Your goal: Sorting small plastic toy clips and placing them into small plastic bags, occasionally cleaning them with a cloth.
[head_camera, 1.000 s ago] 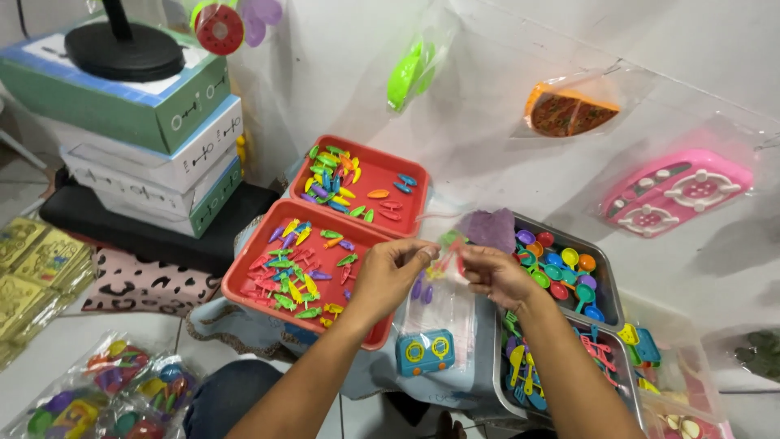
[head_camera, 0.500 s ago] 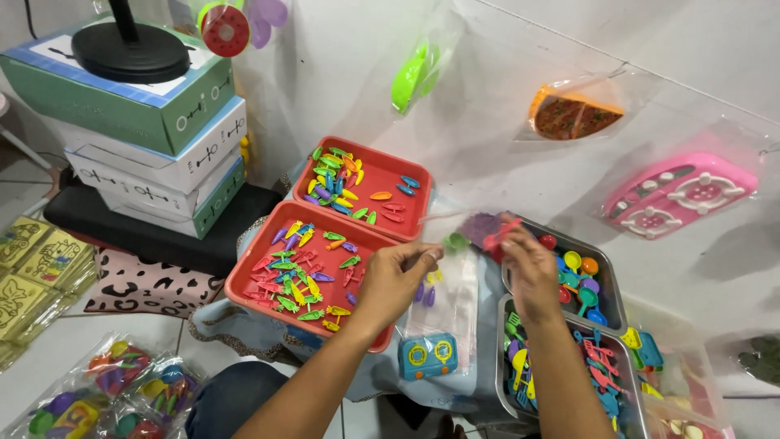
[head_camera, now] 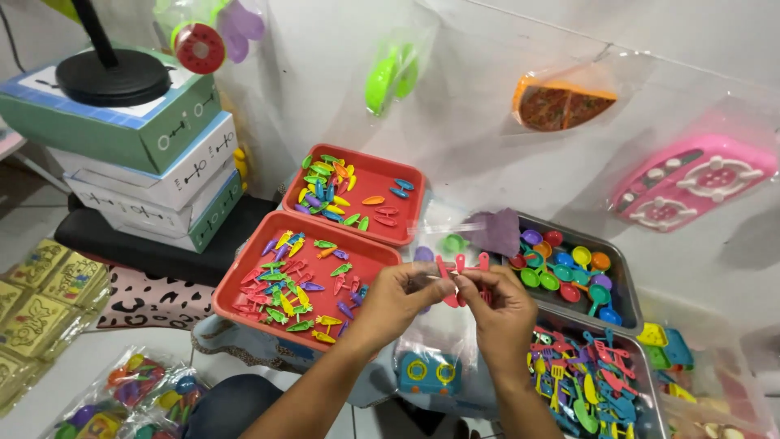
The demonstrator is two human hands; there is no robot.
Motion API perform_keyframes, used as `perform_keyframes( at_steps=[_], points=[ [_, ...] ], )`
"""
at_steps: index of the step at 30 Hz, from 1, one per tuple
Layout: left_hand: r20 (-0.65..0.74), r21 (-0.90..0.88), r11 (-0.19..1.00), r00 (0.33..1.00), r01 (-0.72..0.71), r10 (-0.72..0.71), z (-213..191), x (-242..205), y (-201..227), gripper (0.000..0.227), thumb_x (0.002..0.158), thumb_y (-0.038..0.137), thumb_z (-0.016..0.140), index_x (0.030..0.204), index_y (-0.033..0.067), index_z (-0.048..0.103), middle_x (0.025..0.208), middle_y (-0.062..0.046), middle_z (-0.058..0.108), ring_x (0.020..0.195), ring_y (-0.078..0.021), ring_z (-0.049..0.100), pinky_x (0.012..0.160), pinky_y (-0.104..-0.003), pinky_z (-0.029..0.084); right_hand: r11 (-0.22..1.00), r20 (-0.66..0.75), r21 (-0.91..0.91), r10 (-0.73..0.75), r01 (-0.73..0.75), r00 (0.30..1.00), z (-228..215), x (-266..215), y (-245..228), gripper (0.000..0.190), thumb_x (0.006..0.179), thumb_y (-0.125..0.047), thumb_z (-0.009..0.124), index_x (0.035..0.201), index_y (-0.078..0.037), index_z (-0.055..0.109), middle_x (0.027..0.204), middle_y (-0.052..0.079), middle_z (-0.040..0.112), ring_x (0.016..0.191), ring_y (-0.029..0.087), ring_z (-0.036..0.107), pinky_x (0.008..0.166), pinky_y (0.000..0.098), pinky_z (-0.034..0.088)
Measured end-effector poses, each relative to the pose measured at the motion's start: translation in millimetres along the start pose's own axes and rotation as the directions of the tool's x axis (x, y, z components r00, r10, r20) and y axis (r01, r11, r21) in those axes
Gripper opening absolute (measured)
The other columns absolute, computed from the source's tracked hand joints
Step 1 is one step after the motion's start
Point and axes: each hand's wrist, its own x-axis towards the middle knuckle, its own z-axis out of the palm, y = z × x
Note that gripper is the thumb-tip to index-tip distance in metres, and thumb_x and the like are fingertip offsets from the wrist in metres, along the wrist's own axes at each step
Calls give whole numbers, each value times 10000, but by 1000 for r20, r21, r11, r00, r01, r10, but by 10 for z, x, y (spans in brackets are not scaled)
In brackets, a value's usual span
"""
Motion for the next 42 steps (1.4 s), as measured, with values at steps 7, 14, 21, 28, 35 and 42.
perform_keyframes(
  at_steps=[7, 14, 21, 28, 35, 42],
  points=[
    [-77, 69, 998, 997, -6, 12, 90, 49, -56, 155, 882, 45, 747, 1012, -17, 803, 897, -102, 815, 776, -124, 707, 707, -237, 571, 947, 145, 285, 107, -145, 984, -424, 112, 176, 560, 821, 116, 706, 1263, -89, 429, 1044, 61, 601, 885, 151, 635, 766, 290, 508],
    [150, 106, 989, 984, -108, 92, 111, 68, -263, 159, 885, 34, 751, 1013, -57, 779, 849, -119, 785, 737, -118, 693, 668, -237, 580, 967, 298, -9, 244, -253, 923, -650, 173, -27, 284, 781, 54, 800, 1064, 38, 784, 824, 104, 762, 646, 123, 627, 561, 233, 523],
    [157, 127, 984, 982, -127, 106, 189, 39, -93, 326, 913, 165, 703, 1147, -57, 747, 944, -184, 809, 865, -200, 784, 815, -288, 657, 965, 102, 210, 138, -157, 985, -977, 268, 81, 219, 809, 82, 753, 1012, 16, 705, 853, 130, 766, 732, 156, 720, 692, 276, 629],
    [159, 275, 957, 986, -94, 52, 293, -17, -66, 174, 864, 176, 772, 958, 43, 832, 1061, -95, 841, 706, -70, 656, 647, -210, 555, 949, -48, 313, -26, 40, 999, -1050, 209, 112, 253, 824, -8, 785, 1022, -45, 633, 887, 89, 737, 769, 131, 736, 711, 221, 637],
    [194, 283, 956, 981, -83, 28, 336, -56, -40, 206, 855, 111, 808, 1032, 11, 839, 760, -42, 756, 594, -44, 510, 531, -184, 420, 951, -13, 304, -63, 64, 998, -1036, 199, 70, 234, 821, -12, 799, 988, -52, 639, 905, 58, 715, 794, 110, 716, 753, 206, 617],
    [216, 231, 963, 972, -139, 89, 318, -49, -59, 198, 851, 102, 782, 1009, -16, 805, 996, -129, 832, 788, -117, 760, 726, -232, 632, 952, 8, 307, -25, 21, 1000, -1028, 193, 49, 231, 820, -23, 800, 993, -57, 650, 892, 84, 743, 761, 102, 716, 672, 177, 589]
  ],
)
